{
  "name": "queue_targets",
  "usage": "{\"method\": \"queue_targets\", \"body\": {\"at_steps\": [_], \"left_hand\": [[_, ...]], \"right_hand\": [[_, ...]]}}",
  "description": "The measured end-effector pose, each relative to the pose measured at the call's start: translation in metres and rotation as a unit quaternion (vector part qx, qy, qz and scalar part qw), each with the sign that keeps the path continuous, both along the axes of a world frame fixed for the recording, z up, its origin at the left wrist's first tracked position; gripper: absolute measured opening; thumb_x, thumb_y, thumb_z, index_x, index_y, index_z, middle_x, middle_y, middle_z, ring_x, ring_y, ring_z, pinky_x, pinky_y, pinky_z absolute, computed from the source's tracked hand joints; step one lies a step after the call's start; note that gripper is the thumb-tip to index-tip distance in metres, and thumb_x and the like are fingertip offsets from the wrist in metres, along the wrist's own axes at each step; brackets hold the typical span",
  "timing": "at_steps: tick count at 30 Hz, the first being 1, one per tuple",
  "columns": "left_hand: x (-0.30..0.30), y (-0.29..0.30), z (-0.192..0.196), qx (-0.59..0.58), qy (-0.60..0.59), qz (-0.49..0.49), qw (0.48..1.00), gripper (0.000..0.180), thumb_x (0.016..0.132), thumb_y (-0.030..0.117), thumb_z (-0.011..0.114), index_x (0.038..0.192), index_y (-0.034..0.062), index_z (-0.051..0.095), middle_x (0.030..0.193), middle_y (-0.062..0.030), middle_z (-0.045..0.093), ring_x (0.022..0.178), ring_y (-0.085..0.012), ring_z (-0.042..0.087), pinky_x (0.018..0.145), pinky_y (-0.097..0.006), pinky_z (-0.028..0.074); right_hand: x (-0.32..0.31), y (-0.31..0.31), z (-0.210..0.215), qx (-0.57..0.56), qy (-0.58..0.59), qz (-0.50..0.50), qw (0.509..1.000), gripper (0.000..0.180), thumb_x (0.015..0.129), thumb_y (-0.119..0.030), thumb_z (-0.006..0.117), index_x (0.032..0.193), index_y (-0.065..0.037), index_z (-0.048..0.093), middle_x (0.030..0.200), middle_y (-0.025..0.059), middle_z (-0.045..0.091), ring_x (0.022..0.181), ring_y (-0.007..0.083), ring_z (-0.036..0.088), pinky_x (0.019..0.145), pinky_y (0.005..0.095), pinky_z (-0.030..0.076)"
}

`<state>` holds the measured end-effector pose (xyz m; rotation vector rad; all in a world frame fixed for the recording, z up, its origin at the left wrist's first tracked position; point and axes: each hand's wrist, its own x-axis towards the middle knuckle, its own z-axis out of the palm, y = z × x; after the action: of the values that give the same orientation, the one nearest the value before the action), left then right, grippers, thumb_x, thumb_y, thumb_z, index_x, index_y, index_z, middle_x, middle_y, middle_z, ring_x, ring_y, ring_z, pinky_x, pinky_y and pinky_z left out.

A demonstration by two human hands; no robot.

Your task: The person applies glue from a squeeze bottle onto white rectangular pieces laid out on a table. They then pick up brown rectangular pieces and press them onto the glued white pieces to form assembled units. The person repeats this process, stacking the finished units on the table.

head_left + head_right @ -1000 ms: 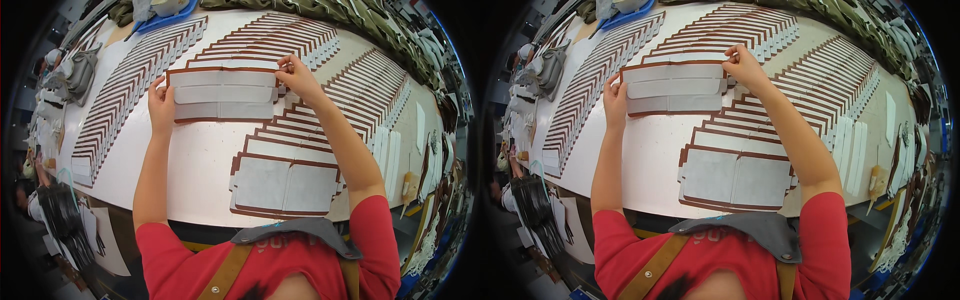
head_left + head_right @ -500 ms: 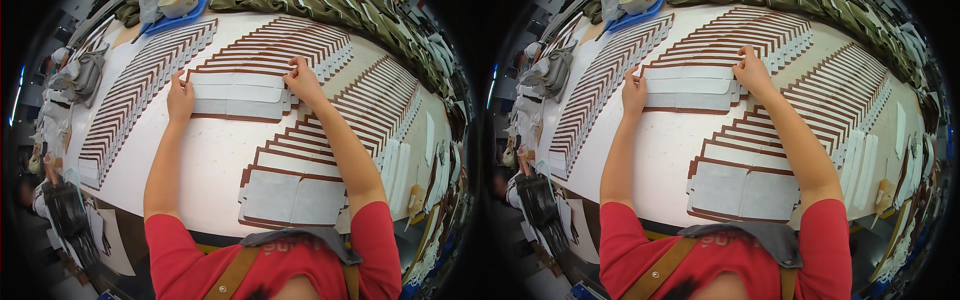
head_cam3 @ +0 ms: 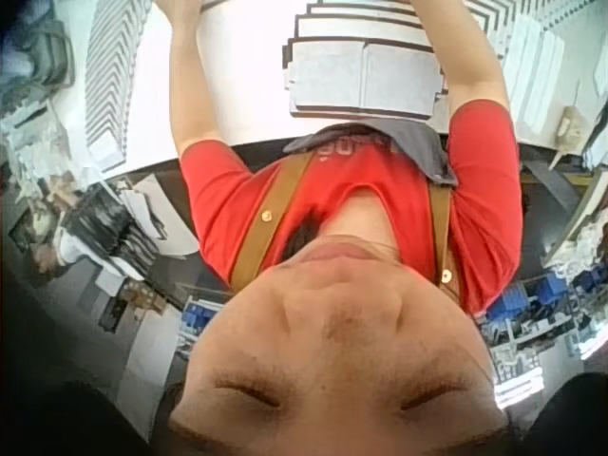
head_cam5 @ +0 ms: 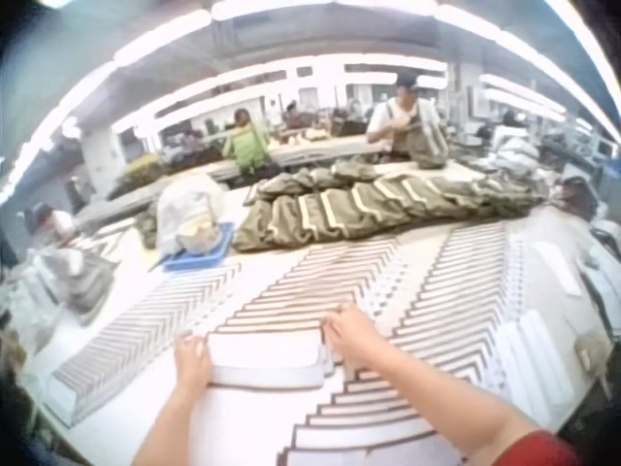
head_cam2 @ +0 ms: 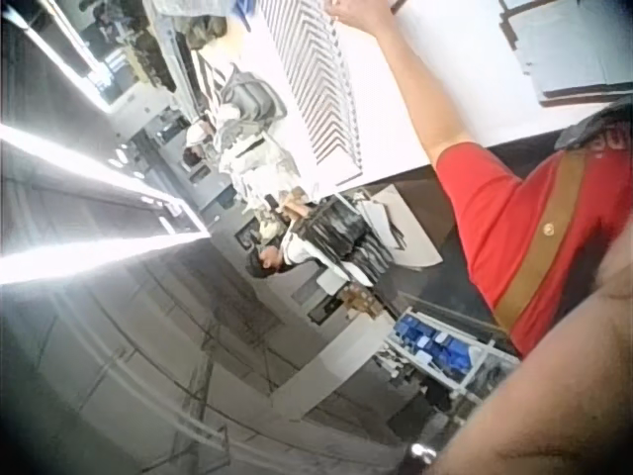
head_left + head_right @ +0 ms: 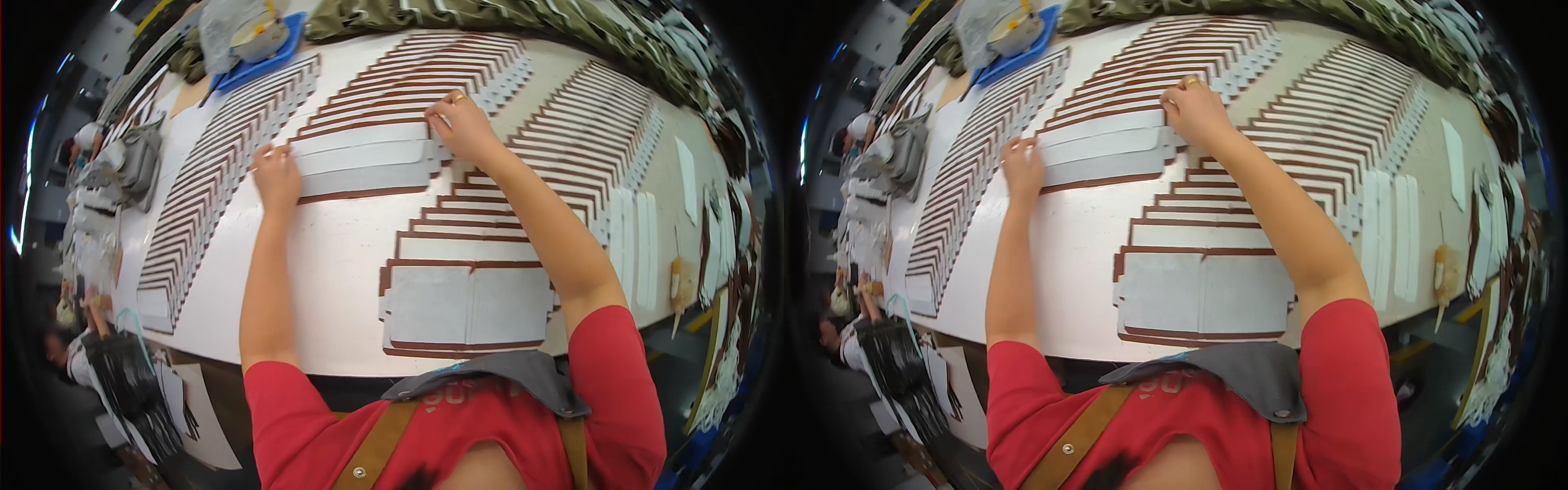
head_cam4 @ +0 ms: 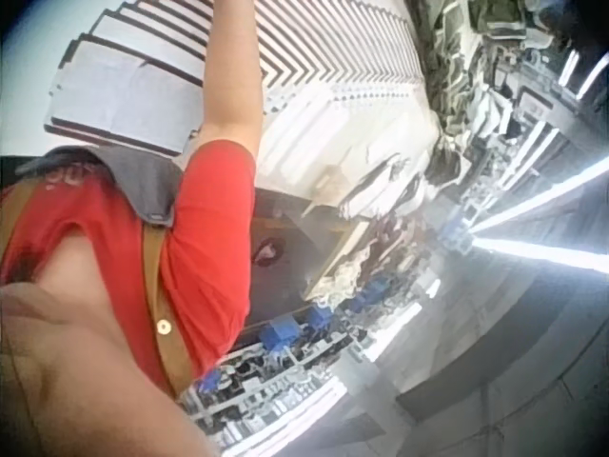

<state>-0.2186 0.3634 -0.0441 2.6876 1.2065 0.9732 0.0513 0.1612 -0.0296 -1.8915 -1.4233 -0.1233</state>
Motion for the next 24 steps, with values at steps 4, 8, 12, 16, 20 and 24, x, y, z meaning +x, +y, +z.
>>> {"method": "queue_targets", "body": {"at_steps": [4, 8, 12, 16, 20, 24], "left_hand": [[-0.029, -0.007, 0.011, 0.017, -0.045, -0.073, 0.996, 0.018, 0.084, 0.011, 0.06, 0.101, 0.0053, 0.061, 0.117, -0.0173, 0.049, 0.113, -0.0332, 0.045, 0.098, -0.04, 0.035], [-0.021, -0.054, 0.034, -0.032, -0.057, -0.115, 0.991, 0.019, 0.087, 0.012, 0.057, 0.105, 0.006, 0.059, 0.12, -0.0157, 0.048, 0.116, -0.032, 0.044, 0.099, -0.04, 0.034], [0.004, -0.096, 0.05, -0.052, -0.057, -0.188, 0.979, 0.019, 0.088, 0.011, 0.056, 0.107, 0.0067, 0.058, 0.121, -0.0152, 0.048, 0.117, -0.0318, 0.043, 0.1, -0.041, 0.034], [0.025, -0.14, 0.066, -0.085, -0.045, -0.255, 0.962, 0.018, 0.088, 0.01, 0.056, 0.105, 0.0067, 0.059, 0.121, -0.0144, 0.048, 0.116, -0.0315, 0.045, 0.097, -0.041, 0.036], [0.03, -0.177, 0.071, -0.111, -0.025, -0.303, 0.946, 0.018, 0.085, 0.008, 0.057, 0.103, 0.0059, 0.059, 0.12, -0.0153, 0.05, 0.114, -0.0318, 0.046, 0.096, -0.04, 0.038], [0.023, -0.211, 0.068, -0.149, 0.015, -0.321, 0.935, 0.019, 0.084, 0.006, 0.058, 0.103, 0.0055, 0.06, 0.12, -0.0153, 0.05, 0.113, -0.0319, 0.047, 0.095, -0.04, 0.039]], "right_hand": [[0.024, -0.084, 0.042, 0.001, 0.112, -0.071, 0.991, 0.016, 0.084, -0.014, 0.058, 0.094, -0.003, 0.064, 0.088, 0.015, 0.061, 0.078, 0.0296, 0.059, 0.07, 0.0369, 0.047], [0.053, -0.206, 0.042, -0.15, 0.049, -0.215, 0.964, 0.016, 0.083, -0.012, 0.055, 0.09, 0.0, 0.061, 0.088, 0.0178, 0.062, 0.081, 0.0331, 0.06, 0.072, 0.0404, 0.047], [0.039, -0.256, 0.032, -0.211, 0.028, -0.3, 0.93, 0.016, 0.082, -0.012, 0.055, 0.088, 0.002, 0.06, 0.088, 0.02, 0.062, 0.08, 0.0358, 0.061, 0.072, 0.0419, 0.049], [0.044, -0.274, 0.009, -0.232, -0.033, -0.342, 0.91, 0.017, 0.081, -0.013, 0.057, 0.089, 0.002, 0.06, 0.084, 0.019, 0.061, 0.077, 0.0338, 0.061, 0.07, 0.041, 0.048], [0.048, -0.278, 0.001, -0.227, -0.046, -0.344, 0.91, 0.019, 0.081, -0.014, 0.059, 0.093, 0.001, 0.06, 0.082, 0.0181, 0.062, 0.075, 0.033, 0.061, 0.069, 0.0397, 0.048], [0.054, -0.299, 0.053, -0.152, 0.052, -0.34, 0.926, 0.019, 0.082, -0.018, 0.055, 0.091, -0.002, 0.061, 0.089, 0.0194, 0.063, 0.078, 0.0353, 0.062, 0.072, 0.0437, 0.049]]}}
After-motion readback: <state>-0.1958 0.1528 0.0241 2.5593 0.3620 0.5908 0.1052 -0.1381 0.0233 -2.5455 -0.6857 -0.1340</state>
